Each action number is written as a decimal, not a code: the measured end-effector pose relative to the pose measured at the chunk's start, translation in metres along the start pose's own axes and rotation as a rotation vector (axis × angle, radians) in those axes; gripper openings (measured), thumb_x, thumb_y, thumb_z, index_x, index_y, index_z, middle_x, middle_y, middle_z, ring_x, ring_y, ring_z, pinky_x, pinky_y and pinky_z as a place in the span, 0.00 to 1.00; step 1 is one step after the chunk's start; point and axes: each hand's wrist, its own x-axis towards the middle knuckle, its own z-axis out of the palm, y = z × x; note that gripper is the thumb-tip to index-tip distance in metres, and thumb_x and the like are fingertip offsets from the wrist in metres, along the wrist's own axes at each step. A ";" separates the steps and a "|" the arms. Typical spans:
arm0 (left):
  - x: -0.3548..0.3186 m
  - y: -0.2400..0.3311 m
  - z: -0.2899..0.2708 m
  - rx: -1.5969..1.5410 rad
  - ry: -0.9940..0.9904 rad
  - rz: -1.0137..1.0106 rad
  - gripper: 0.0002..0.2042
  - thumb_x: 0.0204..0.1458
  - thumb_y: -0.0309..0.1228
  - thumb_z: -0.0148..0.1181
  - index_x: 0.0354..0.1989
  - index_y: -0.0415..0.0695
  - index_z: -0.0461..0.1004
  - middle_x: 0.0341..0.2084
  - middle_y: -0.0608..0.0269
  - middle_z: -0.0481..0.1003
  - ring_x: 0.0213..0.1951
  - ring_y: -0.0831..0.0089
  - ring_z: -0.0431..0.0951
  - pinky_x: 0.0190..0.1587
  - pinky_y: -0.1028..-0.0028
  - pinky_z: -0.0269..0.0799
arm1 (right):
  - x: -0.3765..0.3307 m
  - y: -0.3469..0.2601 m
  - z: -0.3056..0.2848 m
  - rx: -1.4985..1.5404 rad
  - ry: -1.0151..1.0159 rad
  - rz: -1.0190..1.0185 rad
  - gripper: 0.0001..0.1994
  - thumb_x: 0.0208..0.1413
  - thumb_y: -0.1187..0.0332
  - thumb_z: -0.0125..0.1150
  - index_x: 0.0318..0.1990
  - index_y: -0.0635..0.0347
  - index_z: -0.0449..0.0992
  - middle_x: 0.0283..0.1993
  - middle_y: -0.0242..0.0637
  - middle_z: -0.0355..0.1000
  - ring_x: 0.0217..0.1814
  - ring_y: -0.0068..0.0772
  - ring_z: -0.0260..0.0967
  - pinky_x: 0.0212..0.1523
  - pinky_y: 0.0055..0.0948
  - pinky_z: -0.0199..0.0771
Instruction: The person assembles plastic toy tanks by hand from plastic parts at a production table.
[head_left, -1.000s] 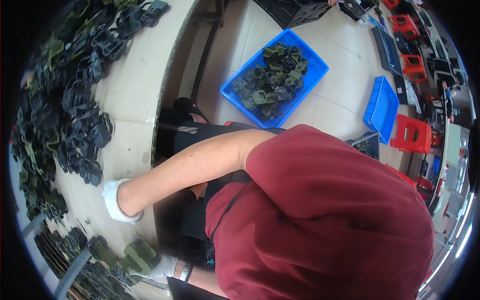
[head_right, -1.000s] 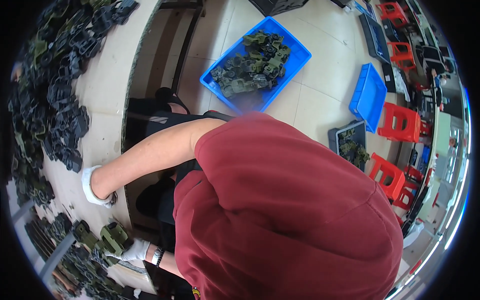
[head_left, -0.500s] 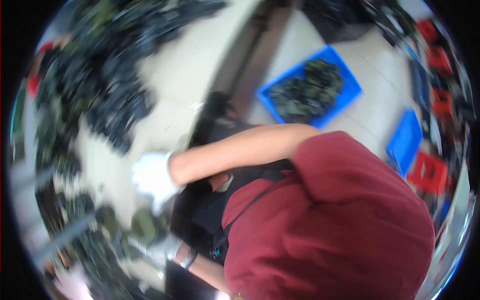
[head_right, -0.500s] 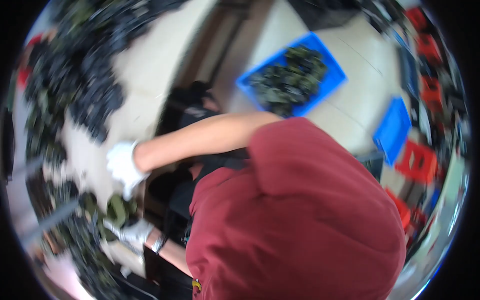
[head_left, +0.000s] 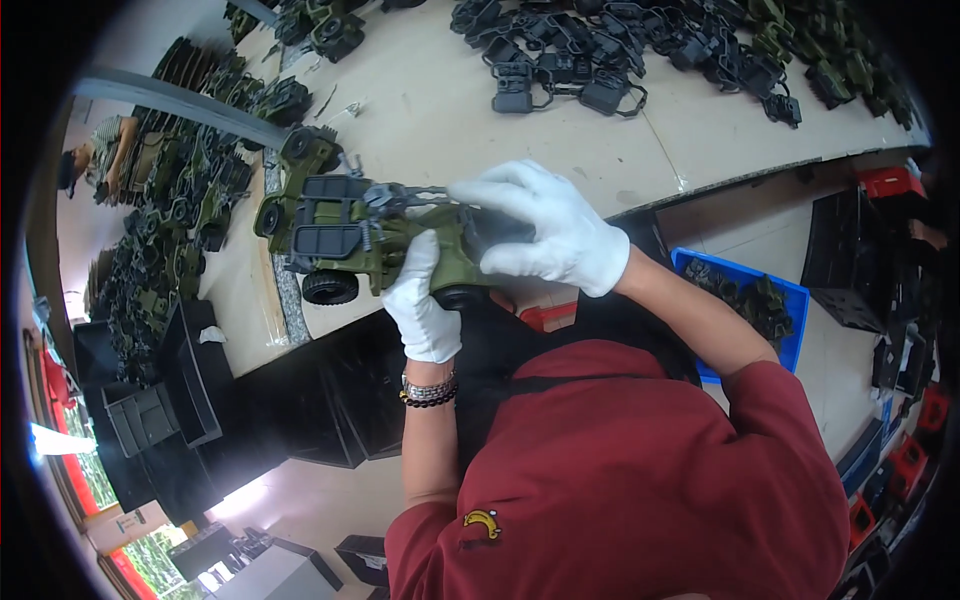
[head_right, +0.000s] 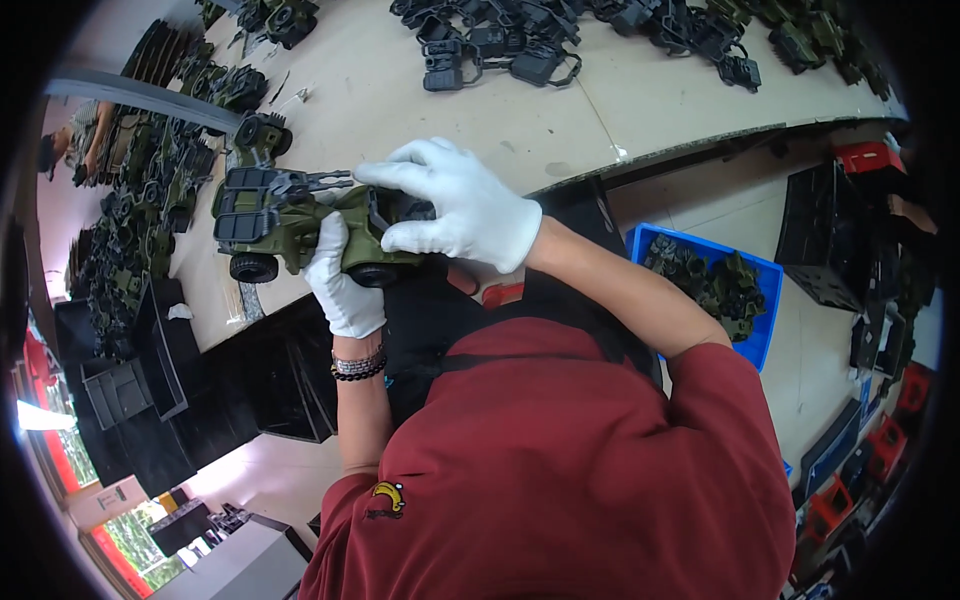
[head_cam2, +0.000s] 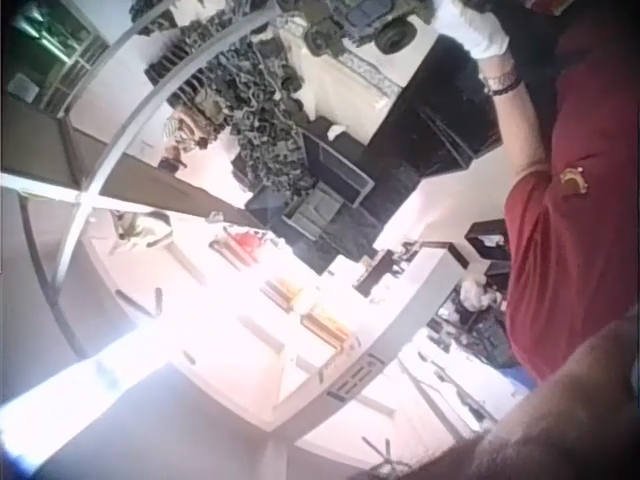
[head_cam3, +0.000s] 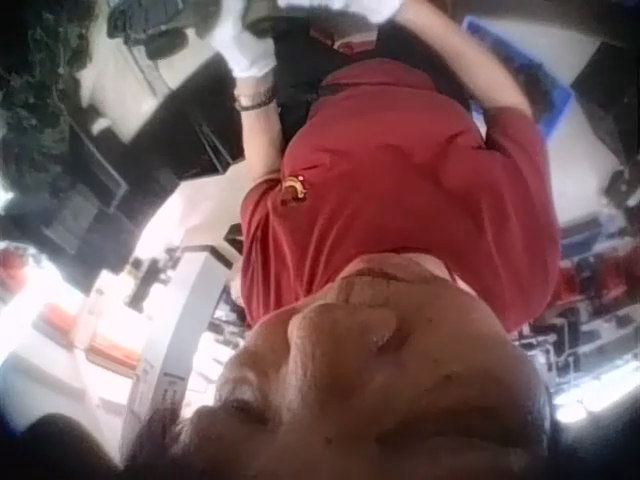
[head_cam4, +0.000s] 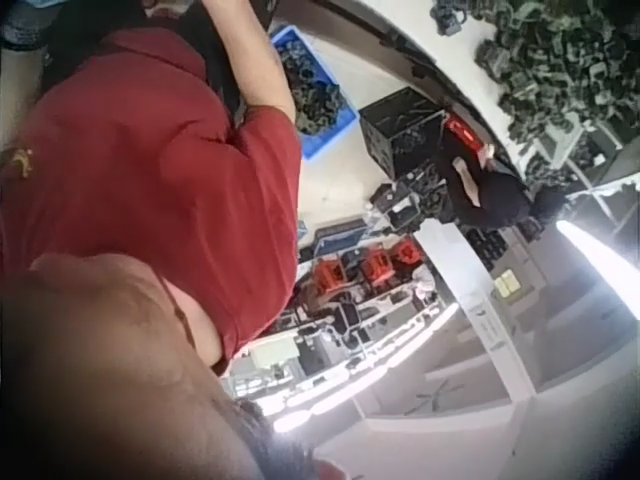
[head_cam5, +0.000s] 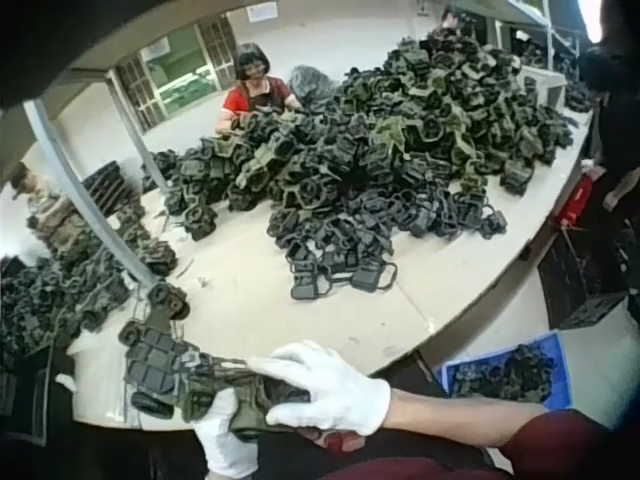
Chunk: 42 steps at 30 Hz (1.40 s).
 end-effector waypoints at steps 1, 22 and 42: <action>-0.002 0.000 -0.002 0.104 -0.007 0.014 0.16 0.61 0.28 0.58 0.57 0.40 0.71 0.47 0.60 0.76 0.46 0.72 0.78 0.50 0.70 0.76 | 0.001 0.000 0.002 0.007 -0.011 -0.011 0.31 0.52 0.51 0.67 0.61 0.56 0.73 0.54 0.46 0.69 0.56 0.50 0.64 0.60 0.41 0.63; -0.012 0.014 0.000 -0.046 -0.018 0.062 0.23 0.50 0.16 0.65 0.56 0.40 0.72 0.47 0.60 0.77 0.45 0.71 0.79 0.50 0.69 0.78 | 0.002 -0.032 -0.003 -0.228 -0.119 -0.213 0.45 0.49 0.39 0.62 0.66 0.65 0.64 0.65 0.54 0.64 0.49 0.56 0.68 0.51 0.45 0.71; -0.023 0.065 -0.014 -0.749 0.128 -0.313 0.24 0.66 0.52 0.46 0.56 0.45 0.71 0.51 0.58 0.74 0.53 0.65 0.75 0.55 0.65 0.72 | 0.085 -0.060 0.064 -0.134 0.027 -0.526 0.35 0.38 0.45 0.74 0.52 0.56 0.72 0.59 0.51 0.68 0.51 0.56 0.68 0.47 0.48 0.73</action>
